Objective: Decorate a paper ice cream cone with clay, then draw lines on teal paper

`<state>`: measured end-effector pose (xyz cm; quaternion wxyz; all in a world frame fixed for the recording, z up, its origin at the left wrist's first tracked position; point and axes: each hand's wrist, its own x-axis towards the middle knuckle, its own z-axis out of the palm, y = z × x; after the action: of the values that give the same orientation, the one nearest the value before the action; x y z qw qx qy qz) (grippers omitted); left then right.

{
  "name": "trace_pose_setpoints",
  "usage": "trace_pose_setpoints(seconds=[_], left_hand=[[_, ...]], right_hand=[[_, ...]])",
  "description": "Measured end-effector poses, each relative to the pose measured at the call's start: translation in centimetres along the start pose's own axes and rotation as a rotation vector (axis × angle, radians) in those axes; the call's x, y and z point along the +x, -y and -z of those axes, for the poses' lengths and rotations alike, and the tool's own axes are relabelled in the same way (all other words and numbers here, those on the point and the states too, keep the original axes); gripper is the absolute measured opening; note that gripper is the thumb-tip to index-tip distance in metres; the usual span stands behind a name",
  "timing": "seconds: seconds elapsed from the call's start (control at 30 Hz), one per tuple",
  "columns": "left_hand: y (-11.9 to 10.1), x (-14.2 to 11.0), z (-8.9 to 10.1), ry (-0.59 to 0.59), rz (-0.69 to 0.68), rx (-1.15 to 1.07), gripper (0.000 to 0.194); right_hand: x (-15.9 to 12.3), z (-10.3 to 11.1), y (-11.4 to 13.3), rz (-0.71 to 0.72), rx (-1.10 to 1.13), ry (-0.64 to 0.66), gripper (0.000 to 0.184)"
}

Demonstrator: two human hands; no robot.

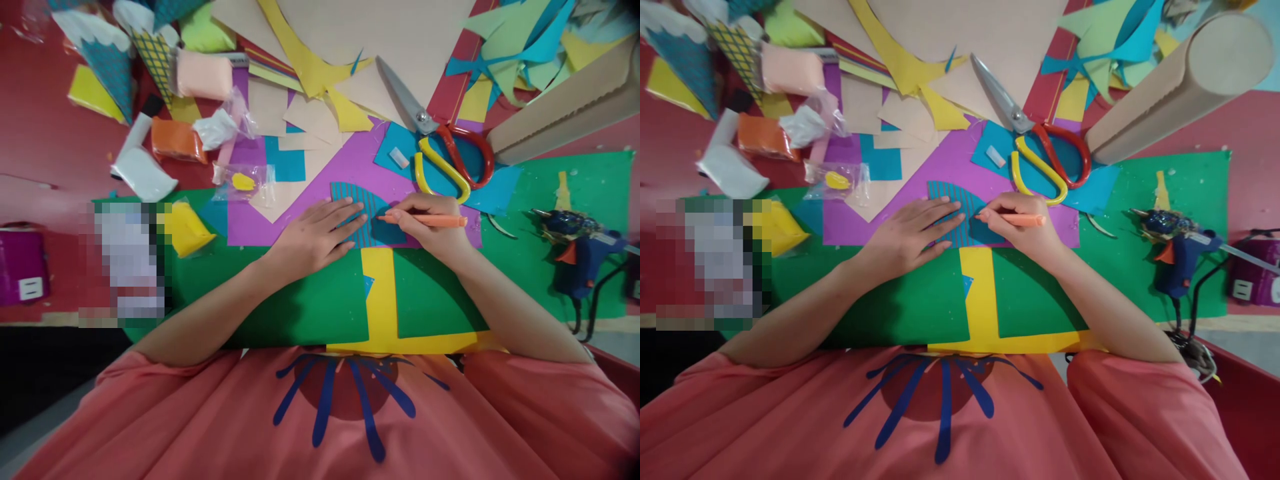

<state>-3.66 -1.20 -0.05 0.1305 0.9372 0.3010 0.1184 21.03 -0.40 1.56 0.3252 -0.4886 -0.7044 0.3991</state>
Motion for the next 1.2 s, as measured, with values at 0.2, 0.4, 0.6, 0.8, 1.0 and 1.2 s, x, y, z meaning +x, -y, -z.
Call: trace_pose_setpoints(seconds=[0.2,0.4,0.6,0.8,1.0,1.2], left_hand=[[-0.06,0.1,0.22,0.035,0.024,-0.031,0.043],[-0.06,0.06,0.15,0.011,0.012,-0.009,0.042],[-0.02,0.05,0.09,-0.004,0.006,-0.015,0.042],[0.02,0.07,0.09,0.016,0.019,-0.042,0.042],[0.06,0.04,0.07,-0.015,-0.013,0.013,0.042],[-0.05,0.09,0.19,-0.002,-0.004,0.015,0.042]], right_hand=[[0.02,0.06,0.15,-0.02,0.015,0.007,0.018],[-0.01,0.19,0.27,-0.048,0.02,0.034,0.018],[-0.07,0.25,0.13,-0.058,0.013,0.054,0.022],[-0.08,0.19,-0.1,-0.051,0.049,0.06,0.022],[-0.08,0.26,0.01,-0.055,0.062,0.09,0.025],[-0.06,0.27,0.12,-0.051,0.06,0.104,0.026]])
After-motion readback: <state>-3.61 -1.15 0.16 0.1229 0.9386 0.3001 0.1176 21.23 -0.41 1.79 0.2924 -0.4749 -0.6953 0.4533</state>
